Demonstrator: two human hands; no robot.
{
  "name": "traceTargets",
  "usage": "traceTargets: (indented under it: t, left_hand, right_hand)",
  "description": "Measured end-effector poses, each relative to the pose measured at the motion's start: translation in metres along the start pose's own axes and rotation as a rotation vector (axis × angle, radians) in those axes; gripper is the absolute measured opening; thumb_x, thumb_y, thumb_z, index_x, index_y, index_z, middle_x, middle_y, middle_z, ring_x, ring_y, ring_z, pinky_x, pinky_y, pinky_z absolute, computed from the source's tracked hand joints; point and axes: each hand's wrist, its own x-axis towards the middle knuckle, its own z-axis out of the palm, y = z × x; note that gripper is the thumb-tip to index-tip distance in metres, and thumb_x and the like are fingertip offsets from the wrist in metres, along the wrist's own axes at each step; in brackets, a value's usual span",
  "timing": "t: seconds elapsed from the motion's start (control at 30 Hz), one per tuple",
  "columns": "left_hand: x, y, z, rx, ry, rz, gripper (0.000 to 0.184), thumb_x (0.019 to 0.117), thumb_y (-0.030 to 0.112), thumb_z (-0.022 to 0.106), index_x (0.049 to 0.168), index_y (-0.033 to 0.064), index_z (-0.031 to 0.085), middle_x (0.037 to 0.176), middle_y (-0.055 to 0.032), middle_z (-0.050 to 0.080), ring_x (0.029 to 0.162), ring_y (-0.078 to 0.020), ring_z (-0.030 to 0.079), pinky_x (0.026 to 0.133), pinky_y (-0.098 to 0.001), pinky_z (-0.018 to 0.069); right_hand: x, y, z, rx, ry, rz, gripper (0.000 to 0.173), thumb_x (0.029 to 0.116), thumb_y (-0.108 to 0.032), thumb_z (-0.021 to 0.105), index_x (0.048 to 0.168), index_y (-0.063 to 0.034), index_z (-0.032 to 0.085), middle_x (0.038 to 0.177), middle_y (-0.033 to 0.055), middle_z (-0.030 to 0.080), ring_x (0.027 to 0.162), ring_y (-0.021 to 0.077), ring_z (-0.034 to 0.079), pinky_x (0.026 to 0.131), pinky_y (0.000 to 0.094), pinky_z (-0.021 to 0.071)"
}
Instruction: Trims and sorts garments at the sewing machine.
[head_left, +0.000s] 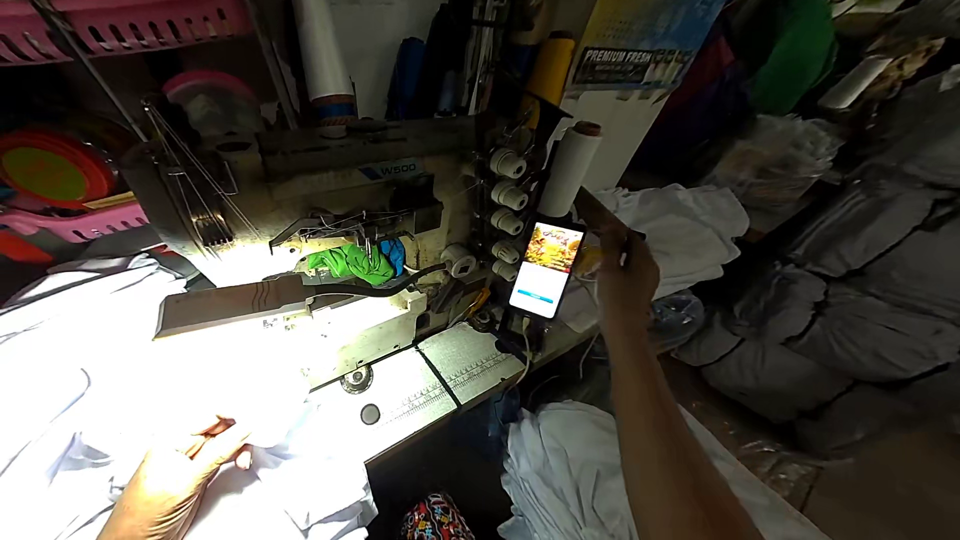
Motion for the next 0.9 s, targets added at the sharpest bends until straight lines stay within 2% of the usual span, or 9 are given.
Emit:
traceTargets:
  t: [0.07,0.17,0.3,0.43,0.53,0.63,0.73,0.83,0.9]
  left_hand:
    - [0.001,-0.001,0.001,0.003,0.013,-0.008,0.014,0.0931,0.005,0.067,0.096,0.0153,0.076,0.084,0.0043,0.075,0.07,-0.0046,0.07,0.068,-0.0201,0.0596]
    - [0.003,0.0,0.003,0.024,0.032,-0.028,0.012,0.0934,0.002,0.064,0.096,0.0094,0.074,0.08,0.0003,0.075,0.068,-0.0078,0.071,0.068,-0.0222,0.0609]
    - [0.001,0.013,0.022,-0.016,0.05,-0.052,0.013,0.0947,0.001,0.061,0.096,0.0084,0.073,0.075,-0.0002,0.074,0.064,-0.0067,0.07,0.064,-0.0196,0.0592]
    - [0.002,0.024,0.034,-0.053,0.016,-0.045,0.012,0.0954,0.006,0.064,0.099,0.008,0.075,0.083,-0.0019,0.075,0.067,-0.0072,0.07,0.065,-0.0198,0.0594]
    - [0.004,0.036,0.029,0.052,-0.132,-0.151,0.013,0.0975,0.011,0.062,0.099,0.0097,0.074,0.087,0.0012,0.075,0.071,-0.0062,0.07,0.068,-0.0206,0.0598]
    - [0.01,0.072,0.018,0.473,-0.287,-0.289,0.019,0.1021,0.024,0.059,0.096,0.0129,0.073,0.083,0.0087,0.073,0.07,-0.0009,0.068,0.068,-0.0193,0.058]
    - [0.018,0.094,0.008,1.017,-0.035,0.07,0.013,0.09,0.014,0.066,0.08,0.0065,0.068,0.066,0.0021,0.061,0.058,-0.0053,0.058,0.055,-0.0249,0.0496]
    - [0.026,0.102,0.001,1.243,-0.048,0.128,0.041,0.0818,0.018,0.08,0.115,-0.0038,0.069,0.11,-0.02,0.07,0.107,-0.0329,0.066,0.094,-0.0502,0.0511]
    - [0.042,0.094,-0.01,1.382,-0.215,0.108,0.043,0.0811,0.028,0.084,0.114,0.0029,0.073,0.112,-0.0159,0.071,0.11,-0.0312,0.065,0.097,-0.0478,0.0492]
  right_hand:
    - [-0.034,-0.029,0.005,0.097,-0.002,-0.005,0.041,0.1104,-0.03,0.044,0.13,0.0018,0.059,0.111,0.0165,0.064,0.091,0.0203,0.061,0.082,0.0403,0.0523]
    - [-0.101,-0.083,0.025,0.333,-0.297,-0.03,0.031,0.108,-0.023,0.047,0.126,-0.004,0.063,0.09,0.0027,0.064,0.062,0.0053,0.053,0.054,0.0254,0.0465]
    - [-0.169,-0.149,0.076,0.622,-0.782,-0.185,0.021,0.1006,-0.009,0.057,0.112,0.0018,0.071,0.101,0.0075,0.071,0.085,0.0064,0.067,0.078,0.0229,0.0574]
    - [-0.196,-0.192,0.119,0.63,-1.121,-0.023,0.022,0.0997,-0.019,0.062,0.093,-0.0002,0.071,0.076,0.0019,0.061,0.072,0.0041,0.055,0.069,0.0232,0.046]
    - [-0.208,-0.193,0.143,0.714,-1.149,0.033,0.016,0.0949,-0.015,0.068,0.091,0.0,0.07,0.075,0.0018,0.065,0.07,0.0034,0.062,0.068,0.022,0.0536]
    - [-0.21,-0.19,0.144,0.612,-1.113,0.094,0.016,0.0924,-0.014,0.072,0.102,-0.0017,0.072,0.089,0.0054,0.069,0.082,0.0088,0.064,0.078,0.0279,0.0544]
    - [-0.212,-0.195,0.129,0.498,-1.02,-0.006,0.019,0.0937,-0.022,0.07,0.105,-0.0074,0.074,0.091,0.002,0.067,0.079,0.0073,0.061,0.074,0.0279,0.0524]
    - [-0.221,-0.208,0.115,0.494,-1.037,-0.216,0.02,0.096,-0.028,0.064,0.096,-0.0129,0.077,0.079,-0.0035,0.066,0.07,0.0027,0.058,0.065,0.0226,0.0499]
    - [-0.221,-0.217,0.106,0.433,-1.153,-0.303,0.026,0.0998,-0.03,0.059,0.107,-0.014,0.079,0.09,0.0003,0.073,0.083,0.0074,0.067,0.077,0.0305,0.0548]
